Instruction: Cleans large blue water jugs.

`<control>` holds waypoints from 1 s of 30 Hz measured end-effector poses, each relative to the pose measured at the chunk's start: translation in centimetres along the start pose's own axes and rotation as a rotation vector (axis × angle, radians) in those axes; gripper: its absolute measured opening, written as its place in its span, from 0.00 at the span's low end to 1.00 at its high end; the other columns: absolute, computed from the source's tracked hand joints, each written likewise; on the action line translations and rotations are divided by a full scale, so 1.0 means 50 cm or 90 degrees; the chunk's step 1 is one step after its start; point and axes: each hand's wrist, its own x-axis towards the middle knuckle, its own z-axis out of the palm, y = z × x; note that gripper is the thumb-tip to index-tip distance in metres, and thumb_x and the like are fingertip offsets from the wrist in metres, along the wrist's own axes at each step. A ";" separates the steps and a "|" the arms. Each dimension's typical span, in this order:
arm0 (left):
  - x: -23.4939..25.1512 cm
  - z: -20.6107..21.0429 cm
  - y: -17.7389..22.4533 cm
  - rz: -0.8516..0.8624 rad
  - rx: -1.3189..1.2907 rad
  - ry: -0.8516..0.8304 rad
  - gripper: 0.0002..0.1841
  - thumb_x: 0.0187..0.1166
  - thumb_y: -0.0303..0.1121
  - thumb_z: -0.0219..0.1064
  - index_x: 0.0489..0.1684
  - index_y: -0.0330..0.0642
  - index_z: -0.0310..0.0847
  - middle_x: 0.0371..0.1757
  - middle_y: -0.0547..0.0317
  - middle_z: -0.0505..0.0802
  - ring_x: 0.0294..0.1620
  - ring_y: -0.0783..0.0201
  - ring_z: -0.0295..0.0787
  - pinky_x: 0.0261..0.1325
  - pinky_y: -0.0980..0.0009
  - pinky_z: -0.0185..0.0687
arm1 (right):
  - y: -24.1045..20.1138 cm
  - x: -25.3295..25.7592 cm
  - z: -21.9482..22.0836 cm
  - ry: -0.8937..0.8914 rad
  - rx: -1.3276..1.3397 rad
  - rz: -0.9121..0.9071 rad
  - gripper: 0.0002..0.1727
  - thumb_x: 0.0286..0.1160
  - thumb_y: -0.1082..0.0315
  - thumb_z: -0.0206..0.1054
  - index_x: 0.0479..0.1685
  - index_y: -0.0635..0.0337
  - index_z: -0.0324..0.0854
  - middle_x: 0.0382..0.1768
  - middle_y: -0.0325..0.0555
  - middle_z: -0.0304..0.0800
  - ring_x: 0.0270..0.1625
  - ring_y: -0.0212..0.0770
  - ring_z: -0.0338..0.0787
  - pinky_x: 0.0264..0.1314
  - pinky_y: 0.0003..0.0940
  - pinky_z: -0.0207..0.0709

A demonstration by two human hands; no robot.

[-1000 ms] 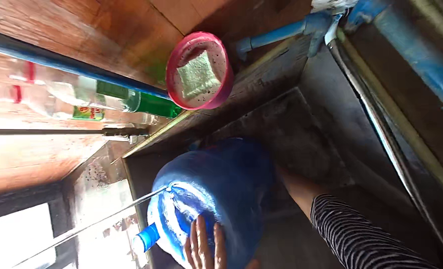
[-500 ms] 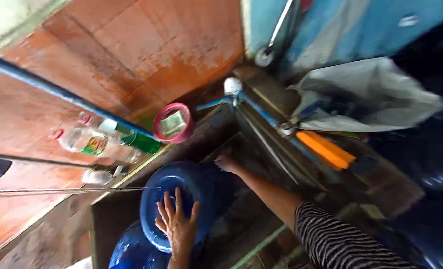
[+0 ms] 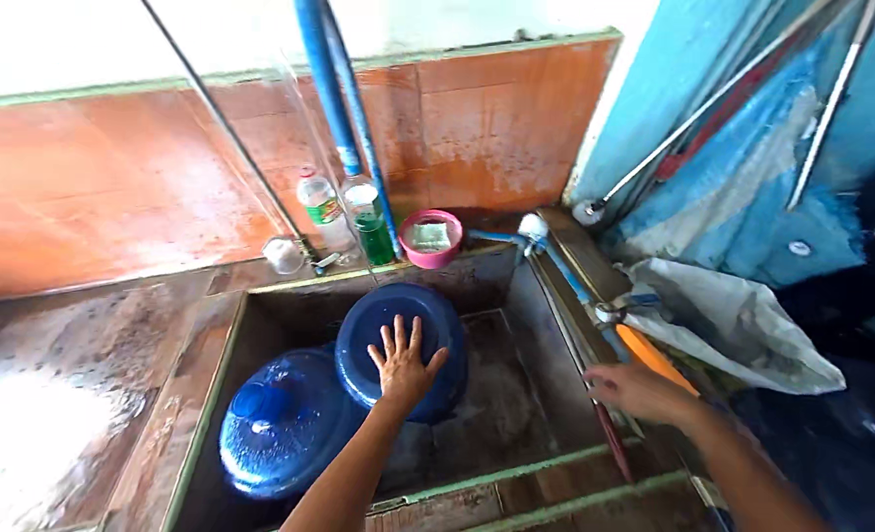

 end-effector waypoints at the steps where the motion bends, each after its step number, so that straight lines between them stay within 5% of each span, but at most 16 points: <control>1: 0.000 -0.004 -0.004 -0.008 0.001 -0.009 0.46 0.82 0.69 0.53 0.97 0.55 0.44 0.97 0.44 0.44 0.96 0.35 0.28 0.86 0.25 0.18 | -0.022 0.020 -0.002 -0.026 -0.014 -0.019 0.24 0.91 0.57 0.59 0.79 0.61 0.76 0.64 0.68 0.87 0.65 0.66 0.87 0.72 0.64 0.73; 6: -0.012 0.022 -0.034 0.059 0.012 0.099 0.45 0.80 0.68 0.52 0.94 0.50 0.56 0.95 0.37 0.53 0.94 0.28 0.39 0.84 0.21 0.25 | -0.028 0.055 -0.096 0.164 -0.057 0.229 0.25 0.85 0.66 0.62 0.78 0.70 0.73 0.75 0.75 0.75 0.78 0.74 0.75 0.75 0.74 0.65; 9: -0.006 0.037 -0.044 0.086 0.012 0.144 0.47 0.78 0.70 0.51 0.93 0.47 0.59 0.93 0.34 0.56 0.93 0.25 0.43 0.82 0.19 0.26 | 0.058 0.075 -0.097 0.102 -0.086 0.293 0.27 0.80 0.63 0.68 0.72 0.76 0.76 0.71 0.75 0.79 0.76 0.73 0.77 0.73 0.74 0.66; 13: 0.008 0.028 -0.038 0.081 0.004 0.122 0.48 0.77 0.71 0.50 0.93 0.47 0.59 0.93 0.34 0.55 0.93 0.25 0.42 0.82 0.19 0.27 | 0.143 0.089 -0.048 0.057 0.005 0.253 0.40 0.86 0.60 0.63 0.94 0.63 0.49 0.80 0.74 0.71 0.83 0.72 0.71 0.81 0.71 0.61; 15: 0.009 0.026 -0.041 0.079 0.008 0.121 0.47 0.77 0.71 0.50 0.92 0.47 0.60 0.93 0.34 0.57 0.92 0.25 0.44 0.83 0.19 0.28 | 0.125 0.065 -0.043 0.097 -0.014 0.278 0.36 0.88 0.59 0.59 0.93 0.61 0.54 0.77 0.74 0.75 0.80 0.73 0.74 0.79 0.73 0.63; 18: 0.015 0.007 -0.031 0.041 0.000 0.056 0.46 0.79 0.70 0.53 0.95 0.53 0.55 0.95 0.40 0.53 0.95 0.30 0.38 0.85 0.23 0.23 | 0.022 0.006 -0.107 0.185 -0.110 0.275 0.28 0.89 0.62 0.57 0.83 0.68 0.67 0.69 0.78 0.80 0.73 0.76 0.80 0.72 0.74 0.68; 21: 0.019 -0.002 -0.021 0.027 -0.003 -0.004 0.46 0.79 0.71 0.52 0.96 0.57 0.51 0.97 0.45 0.49 0.97 0.36 0.33 0.87 0.26 0.18 | -0.105 0.007 -0.178 0.253 -0.137 0.061 0.25 0.90 0.67 0.55 0.84 0.63 0.70 0.61 0.76 0.86 0.65 0.78 0.85 0.65 0.75 0.72; 26: 0.030 0.005 0.003 0.039 -0.028 -0.032 0.46 0.78 0.71 0.53 0.96 0.60 0.51 0.97 0.49 0.47 0.97 0.38 0.31 0.87 0.26 0.16 | -0.350 0.260 -0.263 0.314 -0.092 -0.167 0.32 0.82 0.54 0.70 0.83 0.55 0.73 0.65 0.69 0.87 0.69 0.72 0.84 0.70 0.72 0.72; 30: 0.029 0.008 0.005 0.029 -0.047 -0.018 0.46 0.77 0.72 0.55 0.96 0.60 0.52 0.97 0.50 0.49 0.97 0.39 0.33 0.87 0.26 0.19 | -0.517 0.483 -0.294 0.298 -0.116 -0.173 0.32 0.78 0.53 0.74 0.78 0.60 0.76 0.68 0.69 0.84 0.73 0.70 0.82 0.72 0.73 0.70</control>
